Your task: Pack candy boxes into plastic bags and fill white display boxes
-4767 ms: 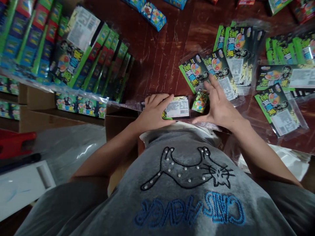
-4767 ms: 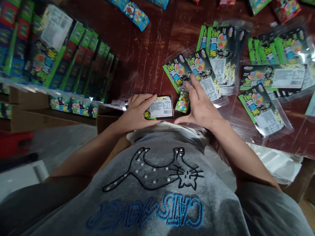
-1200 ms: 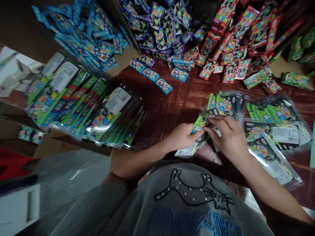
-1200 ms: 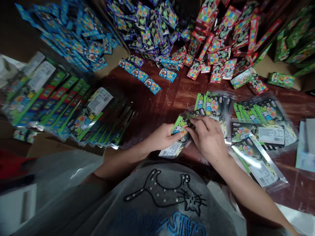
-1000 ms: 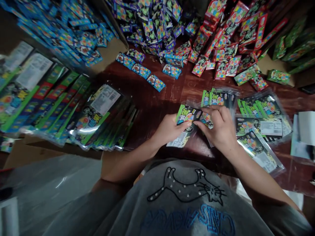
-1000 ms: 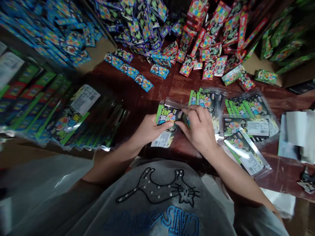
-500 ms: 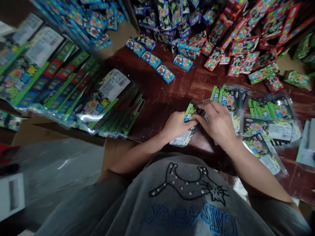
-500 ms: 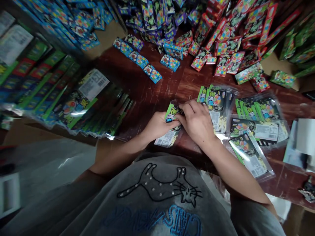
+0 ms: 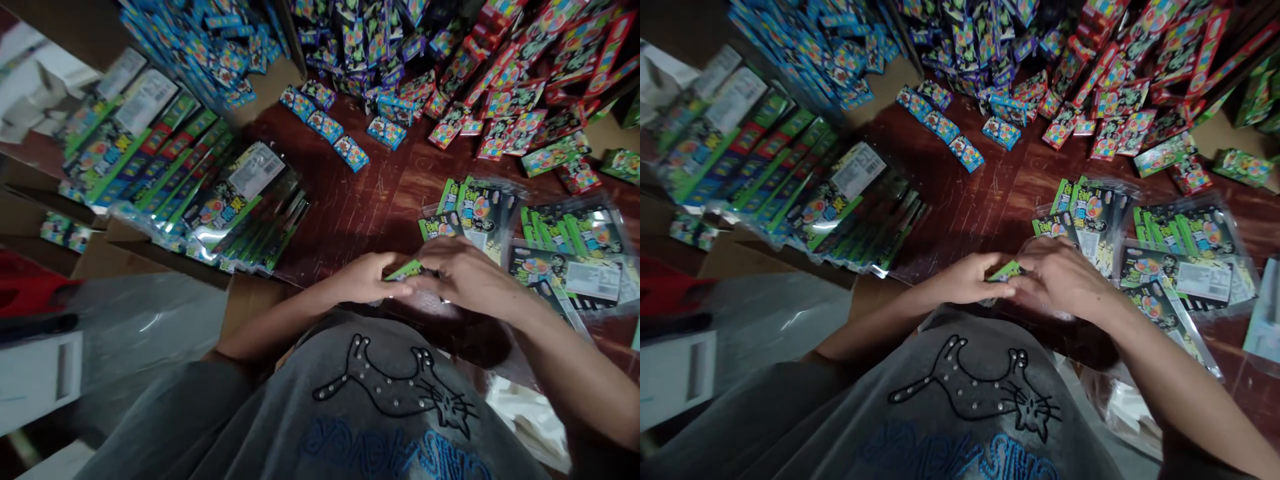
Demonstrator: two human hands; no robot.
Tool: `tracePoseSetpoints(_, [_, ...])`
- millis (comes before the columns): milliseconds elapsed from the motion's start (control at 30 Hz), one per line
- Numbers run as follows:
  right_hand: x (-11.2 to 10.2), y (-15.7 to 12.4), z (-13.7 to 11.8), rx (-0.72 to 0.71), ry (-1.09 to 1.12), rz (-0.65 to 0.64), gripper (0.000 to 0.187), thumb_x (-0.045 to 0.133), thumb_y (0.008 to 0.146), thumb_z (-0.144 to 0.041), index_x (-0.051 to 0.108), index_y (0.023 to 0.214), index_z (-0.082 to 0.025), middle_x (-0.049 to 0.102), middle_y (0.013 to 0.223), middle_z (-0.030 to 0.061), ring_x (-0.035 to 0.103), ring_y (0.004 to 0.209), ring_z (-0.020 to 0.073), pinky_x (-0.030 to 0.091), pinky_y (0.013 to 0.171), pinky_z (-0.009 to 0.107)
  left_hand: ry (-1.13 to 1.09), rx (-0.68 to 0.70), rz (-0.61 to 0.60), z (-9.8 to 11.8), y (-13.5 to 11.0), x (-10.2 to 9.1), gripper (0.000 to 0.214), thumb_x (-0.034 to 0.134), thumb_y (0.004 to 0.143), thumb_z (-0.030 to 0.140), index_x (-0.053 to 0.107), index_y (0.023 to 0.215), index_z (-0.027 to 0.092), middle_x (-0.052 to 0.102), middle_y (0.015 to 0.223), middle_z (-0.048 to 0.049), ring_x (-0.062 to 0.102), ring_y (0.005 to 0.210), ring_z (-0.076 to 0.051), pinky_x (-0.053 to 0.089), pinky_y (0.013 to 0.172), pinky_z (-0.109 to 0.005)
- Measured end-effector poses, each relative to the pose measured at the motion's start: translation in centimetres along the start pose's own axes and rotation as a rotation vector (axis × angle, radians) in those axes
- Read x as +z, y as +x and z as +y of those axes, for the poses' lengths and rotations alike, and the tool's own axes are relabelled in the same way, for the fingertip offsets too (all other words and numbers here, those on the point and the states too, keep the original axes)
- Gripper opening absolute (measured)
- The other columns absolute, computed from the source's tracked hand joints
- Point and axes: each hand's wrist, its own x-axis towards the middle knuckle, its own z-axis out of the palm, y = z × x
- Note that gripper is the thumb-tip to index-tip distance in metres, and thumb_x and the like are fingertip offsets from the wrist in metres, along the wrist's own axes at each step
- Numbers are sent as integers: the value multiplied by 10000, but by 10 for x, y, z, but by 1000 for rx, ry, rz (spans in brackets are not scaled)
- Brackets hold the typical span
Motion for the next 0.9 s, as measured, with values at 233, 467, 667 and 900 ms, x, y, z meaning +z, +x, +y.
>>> tracePoseSetpoints(233, [-17,0,10,89,151,202,296,663,1059,-527,776,1179,-280,801,1309,96,746,1277,280,612,1081,494,-216,-74,123,-8,-6,-11,365,838,861,405,763,1106,145,843,1077,-110,794,973,-235,630,846,-348])
tracePoseSetpoints(467, [86,26,16,770,36,319,533,391,1118,-652,628,1188,-180,789,843,122,742,672,266,513,603,346,-215,37,471,-45,25,-2,416,675,1011,398,698,1344,150,801,1298,-137,771,1174,-269,626,1033,-396])
tracePoseSetpoints(667, [107,40,15,853,-125,230,452,397,1146,-490,631,1283,-128,776,740,123,716,599,269,401,567,314,331,253,852,-62,42,-17,904,700,1023,446,198,1738,216,404,1737,-241,486,1582,-351,501,1257,-533])
tracePoseSetpoints(900, [-17,132,67,567,-528,328,621,511,1092,-619,600,1480,-142,751,1346,256,711,1236,412,599,944,509,749,49,1055,-40,116,-100,898,713,974,268,242,1708,57,366,1747,-299,359,1651,-431,326,1361,-610])
